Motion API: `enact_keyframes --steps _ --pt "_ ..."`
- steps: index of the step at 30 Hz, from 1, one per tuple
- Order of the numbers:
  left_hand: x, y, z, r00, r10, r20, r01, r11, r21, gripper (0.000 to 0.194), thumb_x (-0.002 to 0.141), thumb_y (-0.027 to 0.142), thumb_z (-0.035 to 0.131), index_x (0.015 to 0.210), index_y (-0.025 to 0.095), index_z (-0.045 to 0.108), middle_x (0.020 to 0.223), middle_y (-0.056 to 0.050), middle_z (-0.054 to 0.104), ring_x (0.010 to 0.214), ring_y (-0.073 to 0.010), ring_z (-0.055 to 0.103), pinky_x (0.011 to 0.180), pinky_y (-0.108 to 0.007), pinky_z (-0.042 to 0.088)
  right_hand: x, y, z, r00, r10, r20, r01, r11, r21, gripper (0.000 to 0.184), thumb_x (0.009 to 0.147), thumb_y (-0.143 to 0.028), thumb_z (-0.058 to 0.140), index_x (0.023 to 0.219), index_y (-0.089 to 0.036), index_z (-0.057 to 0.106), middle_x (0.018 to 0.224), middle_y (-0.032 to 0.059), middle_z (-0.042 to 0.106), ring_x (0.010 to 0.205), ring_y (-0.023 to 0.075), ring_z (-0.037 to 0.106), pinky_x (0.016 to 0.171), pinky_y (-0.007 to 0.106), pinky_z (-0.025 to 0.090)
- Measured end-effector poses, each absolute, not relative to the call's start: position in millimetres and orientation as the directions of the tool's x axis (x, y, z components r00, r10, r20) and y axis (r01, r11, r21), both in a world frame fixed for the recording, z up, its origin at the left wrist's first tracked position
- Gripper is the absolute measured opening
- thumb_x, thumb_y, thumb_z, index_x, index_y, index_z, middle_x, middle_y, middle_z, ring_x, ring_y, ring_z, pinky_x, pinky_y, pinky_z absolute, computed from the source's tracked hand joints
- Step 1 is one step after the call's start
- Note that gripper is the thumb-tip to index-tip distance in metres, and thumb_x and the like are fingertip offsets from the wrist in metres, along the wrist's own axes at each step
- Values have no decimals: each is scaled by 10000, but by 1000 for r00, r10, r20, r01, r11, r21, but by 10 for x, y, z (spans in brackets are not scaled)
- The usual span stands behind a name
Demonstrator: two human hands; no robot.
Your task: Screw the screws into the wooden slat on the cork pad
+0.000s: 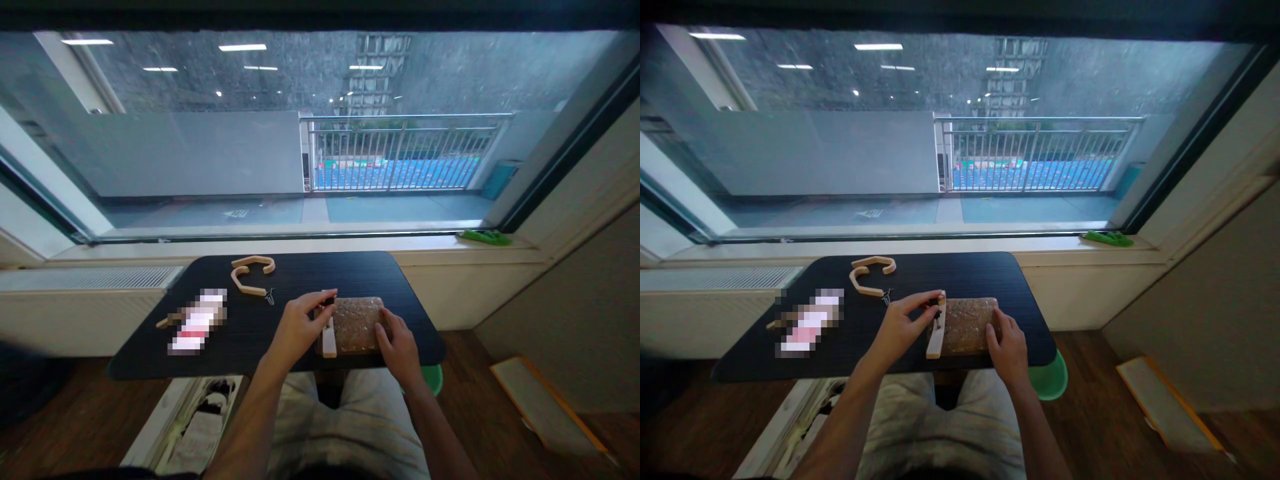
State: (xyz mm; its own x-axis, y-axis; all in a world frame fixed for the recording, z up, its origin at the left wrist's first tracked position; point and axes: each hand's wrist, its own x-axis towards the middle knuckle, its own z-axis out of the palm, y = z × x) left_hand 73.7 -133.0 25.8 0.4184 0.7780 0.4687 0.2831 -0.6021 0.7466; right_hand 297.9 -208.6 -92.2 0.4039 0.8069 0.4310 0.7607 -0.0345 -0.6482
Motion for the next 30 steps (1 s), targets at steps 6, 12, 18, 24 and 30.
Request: enact_keyframes --steps 6,12,18,24,30 --pt "730 -1325 231 426 780 458 273 -593 757 309 857 192 625 1148 215 727 1103 -61 767 933 -194 727 899 -340 576 2979 -2087 -927 420 798 432 755 -43 -654 428 903 -393 464 1251 -194 614 1172 129 683 1032 277 656 922 457 512" --pt "728 -1329 228 431 780 454 263 -590 763 323 861 199 617 1168 211 719 1122 -64 761 942 -193 727 919 -344 568 2967 -2098 -891 464 797 387 708 -71 -702 501 883 -442 467 1290 -161 553 1197 147 681 1079 297 649 940 472 503" --pt "722 -1330 198 437 780 447 246 -582 775 336 869 196 604 1188 215 707 1146 -57 753 978 -186 719 907 -318 564 2962 -2108 -848 465 804 371 707 -85 -702 487 876 -471 458 1228 -156 577 1161 153 691 1043 299 658 915 463 508" --pt "716 -1326 170 434 784 443 249 -578 777 329 881 211 606 1195 223 703 1161 -54 747 1000 -184 711 919 -313 557 2964 -2107 -852 475 802 363 704 -98 -704 459 871 -474 461 1173 -156 595 1128 160 696 1016 301 662 896 460 507" --pt "711 -1314 149 447 770 455 246 -595 765 320 883 226 631 1195 239 702 1137 -45 750 936 -174 705 896 -303 551 2968 -2099 -878 482 793 372 704 -98 -704 451 865 -474 465 1157 -162 612 1109 146 700 989 286 658 882 441 501"
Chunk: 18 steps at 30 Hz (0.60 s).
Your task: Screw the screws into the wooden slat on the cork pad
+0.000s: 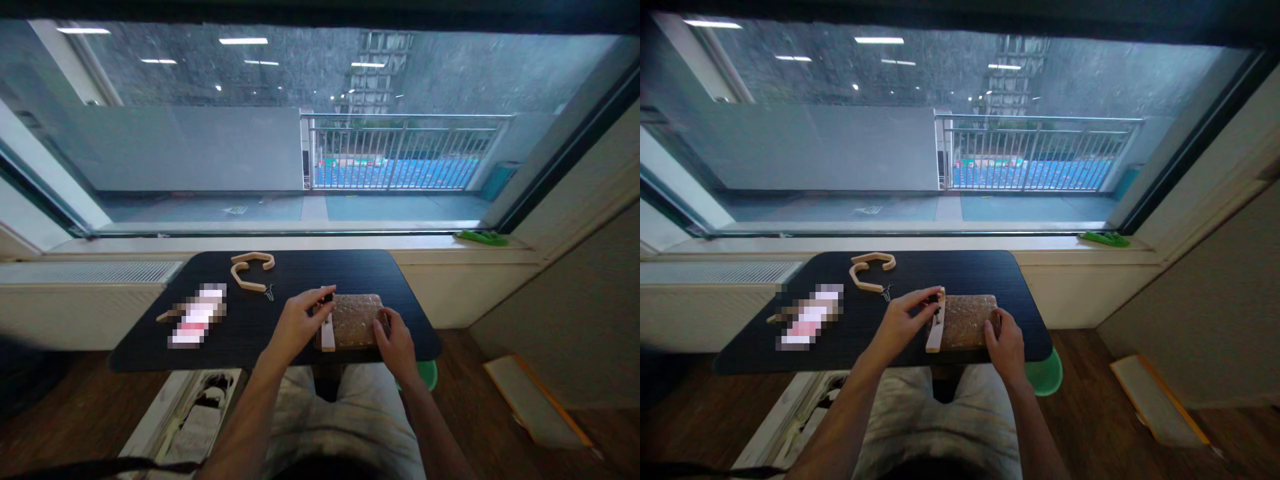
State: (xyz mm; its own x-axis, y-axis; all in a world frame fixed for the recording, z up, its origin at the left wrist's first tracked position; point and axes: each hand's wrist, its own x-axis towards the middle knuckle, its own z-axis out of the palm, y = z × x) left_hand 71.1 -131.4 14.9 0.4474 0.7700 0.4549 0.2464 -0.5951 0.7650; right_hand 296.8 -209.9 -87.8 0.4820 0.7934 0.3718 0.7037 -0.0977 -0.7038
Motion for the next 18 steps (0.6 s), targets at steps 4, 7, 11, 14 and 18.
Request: enact_keyframes --steps 4,7,11,14,18 --pt "725 -1317 157 438 755 488 250 -623 741 306 880 203 641 1178 232 704 1090 -43 747 911 -165 683 864 -285 540 2965 -2101 -869 487 801 348 693 -111 -713 483 859 -488 461 1169 -148 608 1129 162 693 999 297 651 890 450 495" --pt "739 -1322 172 416 745 522 248 -645 723 290 877 191 645 1159 217 710 1001 -43 723 853 -154 660 815 -271 532 2960 -2104 -865 485 799 356 694 -104 -713 488 860 -494 455 1170 -149 606 1137 166 690 1006 304 647 899 461 488" --pt "741 -1324 184 394 746 537 275 -653 706 283 874 184 651 1146 218 718 905 -28 670 791 -143 635 767 -261 514 2957 -2103 -877 484 792 373 698 -93 -710 473 868 -486 456 1164 -150 608 1137 166 687 1014 302 644 901 459 485" --pt "736 -1322 187 400 746 532 287 -653 700 288 881 175 640 1155 220 716 887 -23 656 782 -141 630 762 -261 504 2960 -2099 -889 487 784 386 700 -86 -709 458 866 -478 463 1159 -159 613 1125 156 692 1004 293 645 898 451 485" --pt "733 -1319 180 405 740 537 281 -660 697 291 887 174 631 1161 227 712 885 -22 653 787 -141 628 765 -263 502 2960 -2100 -878 482 788 383 698 -82 -712 467 865 -481 463 1161 -153 612 1126 160 691 1009 295 644 906 455 484"
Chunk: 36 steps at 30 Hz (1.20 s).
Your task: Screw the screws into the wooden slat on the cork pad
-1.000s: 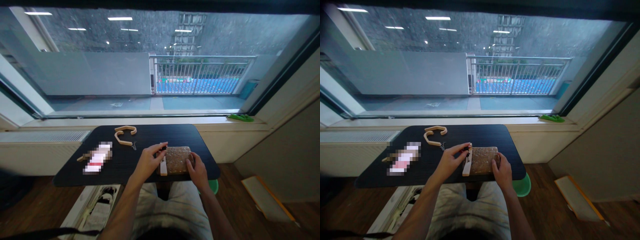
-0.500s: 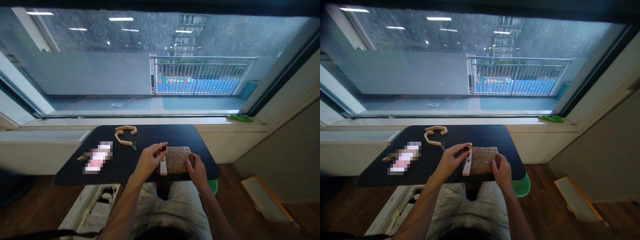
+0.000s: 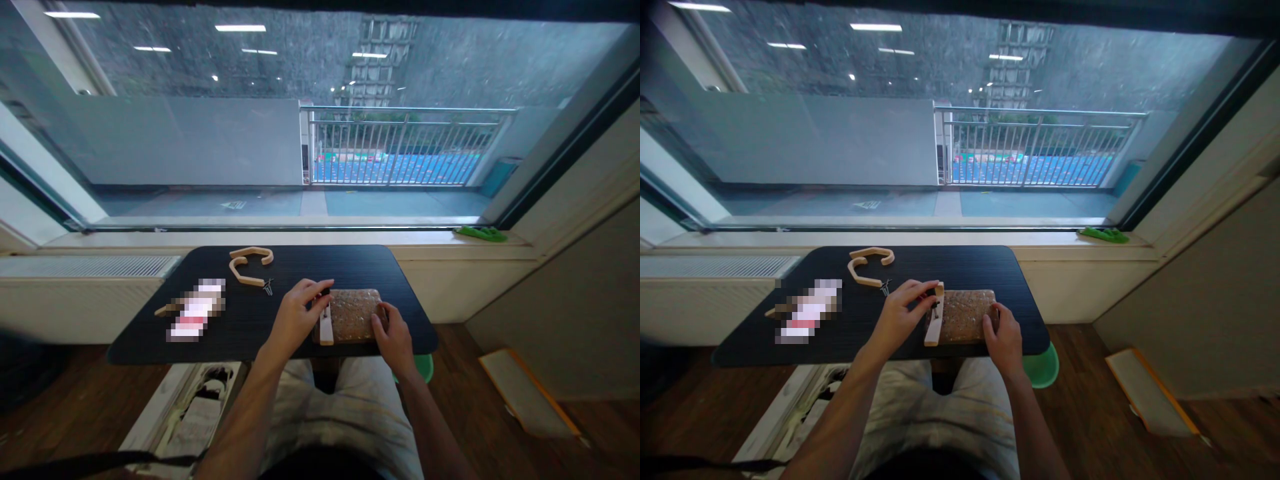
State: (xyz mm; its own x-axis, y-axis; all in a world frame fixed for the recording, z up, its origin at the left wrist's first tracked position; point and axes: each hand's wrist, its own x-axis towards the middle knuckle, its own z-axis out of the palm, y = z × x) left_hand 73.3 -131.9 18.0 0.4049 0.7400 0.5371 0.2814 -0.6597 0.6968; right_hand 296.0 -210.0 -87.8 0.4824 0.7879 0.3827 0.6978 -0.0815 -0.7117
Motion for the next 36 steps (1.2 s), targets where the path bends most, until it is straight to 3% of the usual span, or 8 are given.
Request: enact_keyframes --steps 26,36 --pt "724 -1356 121 430 714 553 231 -679 697 352 928 175 541 1259 211 657 1108 -60 734 999 -162 684 910 -281 529 2952 -2103 -860 470 783 407 701 -51 -711 438 875 -468 471 1144 -159 626 1109 160 695 1002 292 645 892 448 487" --pt "731 -1358 147 433 732 527 237 -656 717 336 916 175 539 1214 222 685 1147 -54 746 1065 -185 693 950 -320 545 2945 -2115 -831 482 788 382 688 -72 -722 457 866 -482 465 1142 -155 625 1120 164 695 1015 300 646 903 461 487"
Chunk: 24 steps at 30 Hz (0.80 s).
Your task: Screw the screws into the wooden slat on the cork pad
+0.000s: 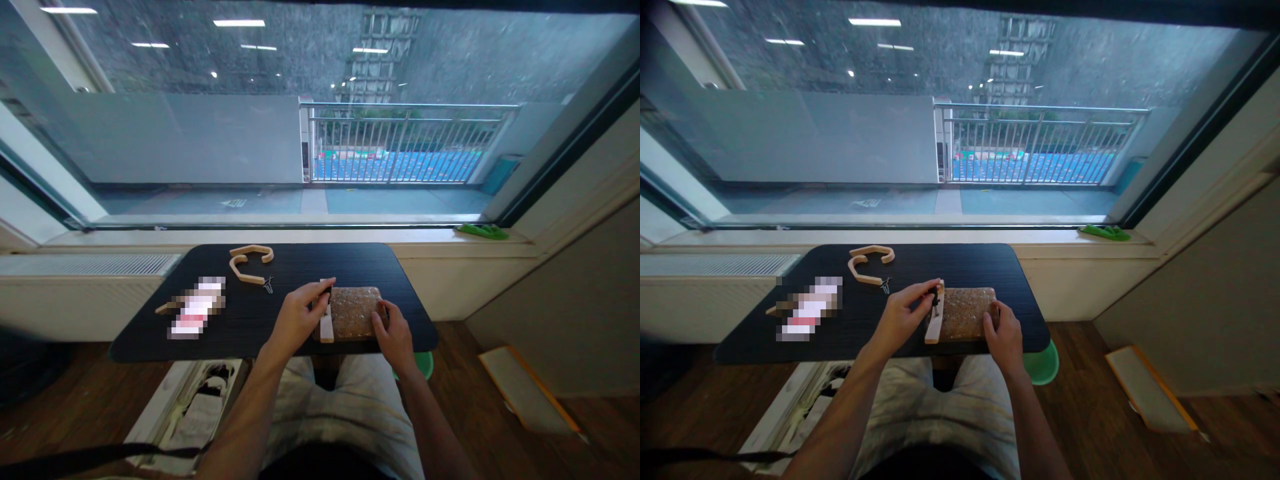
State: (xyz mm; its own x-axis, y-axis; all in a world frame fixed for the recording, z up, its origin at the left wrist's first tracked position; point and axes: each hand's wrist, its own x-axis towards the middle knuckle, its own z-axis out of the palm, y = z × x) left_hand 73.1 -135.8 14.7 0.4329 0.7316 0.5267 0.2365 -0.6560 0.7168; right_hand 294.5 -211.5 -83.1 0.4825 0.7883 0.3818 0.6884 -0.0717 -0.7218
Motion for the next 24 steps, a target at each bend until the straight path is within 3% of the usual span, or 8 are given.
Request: enact_keyframes --steps 24 --pt "735 -1372 160 447 757 477 294 -628 721 399 882 133 524 1246 219 663 1168 -50 741 1060 -186 692 954 -314 535 2951 -2114 -839 472 787 398 696 -56 -716 432 873 -465 475 1147 -166 627 1111 152 697 1001 289 648 893 452 490"
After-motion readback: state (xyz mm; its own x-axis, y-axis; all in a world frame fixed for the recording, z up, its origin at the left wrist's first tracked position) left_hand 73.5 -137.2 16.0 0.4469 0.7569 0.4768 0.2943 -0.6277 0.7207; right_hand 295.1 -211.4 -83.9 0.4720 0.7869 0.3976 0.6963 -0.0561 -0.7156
